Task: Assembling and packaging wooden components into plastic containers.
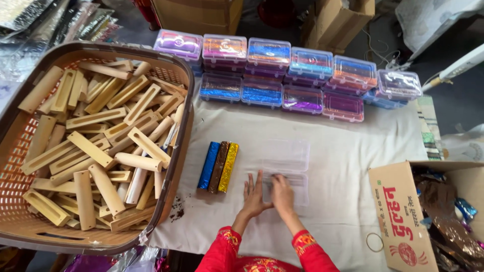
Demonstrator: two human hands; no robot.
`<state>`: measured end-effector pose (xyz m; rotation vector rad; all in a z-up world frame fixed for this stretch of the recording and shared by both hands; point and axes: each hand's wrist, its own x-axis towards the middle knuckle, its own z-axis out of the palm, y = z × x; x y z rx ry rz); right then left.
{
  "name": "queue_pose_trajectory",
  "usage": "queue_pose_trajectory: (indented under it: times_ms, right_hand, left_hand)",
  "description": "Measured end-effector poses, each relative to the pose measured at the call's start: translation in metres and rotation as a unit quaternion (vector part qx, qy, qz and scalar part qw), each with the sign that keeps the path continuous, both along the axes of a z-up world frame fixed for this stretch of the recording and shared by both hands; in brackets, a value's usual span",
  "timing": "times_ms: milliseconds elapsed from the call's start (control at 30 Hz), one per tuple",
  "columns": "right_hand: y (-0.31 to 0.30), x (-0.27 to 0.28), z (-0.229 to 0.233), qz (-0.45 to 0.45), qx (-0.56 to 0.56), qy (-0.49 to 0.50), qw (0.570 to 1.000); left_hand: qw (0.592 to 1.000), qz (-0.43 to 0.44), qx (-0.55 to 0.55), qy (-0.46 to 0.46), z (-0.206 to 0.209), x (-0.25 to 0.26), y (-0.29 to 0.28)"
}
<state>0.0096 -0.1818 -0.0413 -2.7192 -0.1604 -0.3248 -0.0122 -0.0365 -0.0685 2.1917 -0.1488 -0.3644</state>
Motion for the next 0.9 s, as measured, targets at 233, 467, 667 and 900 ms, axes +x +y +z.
queue_pose_trajectory:
  times_ms: [233,467,667,900]
  right_hand:
    - [-0.006,0.002,0.033,0.084,0.075,0.049,0.992]
    - [-0.055,-0.006,0.022,-0.045,-0.023,0.044,0.998]
    - [0.001,0.005,0.029,-0.025,0.028,0.049,0.998]
    - [-0.004,-0.007,0.049,0.106,0.075,0.073,0.989]
  left_hand:
    - [1.000,0.010,-0.003,-0.025,0.010,-0.003,0.004]
    - [1.000,0.018,-0.003,-0.008,0.027,-0.003,0.001]
    - [0.999,0.016,0.004,-0.027,0.010,-0.002,-0.001]
    - [0.999,0.024,-0.020,-0.019,0.006,-0.004,0.001]
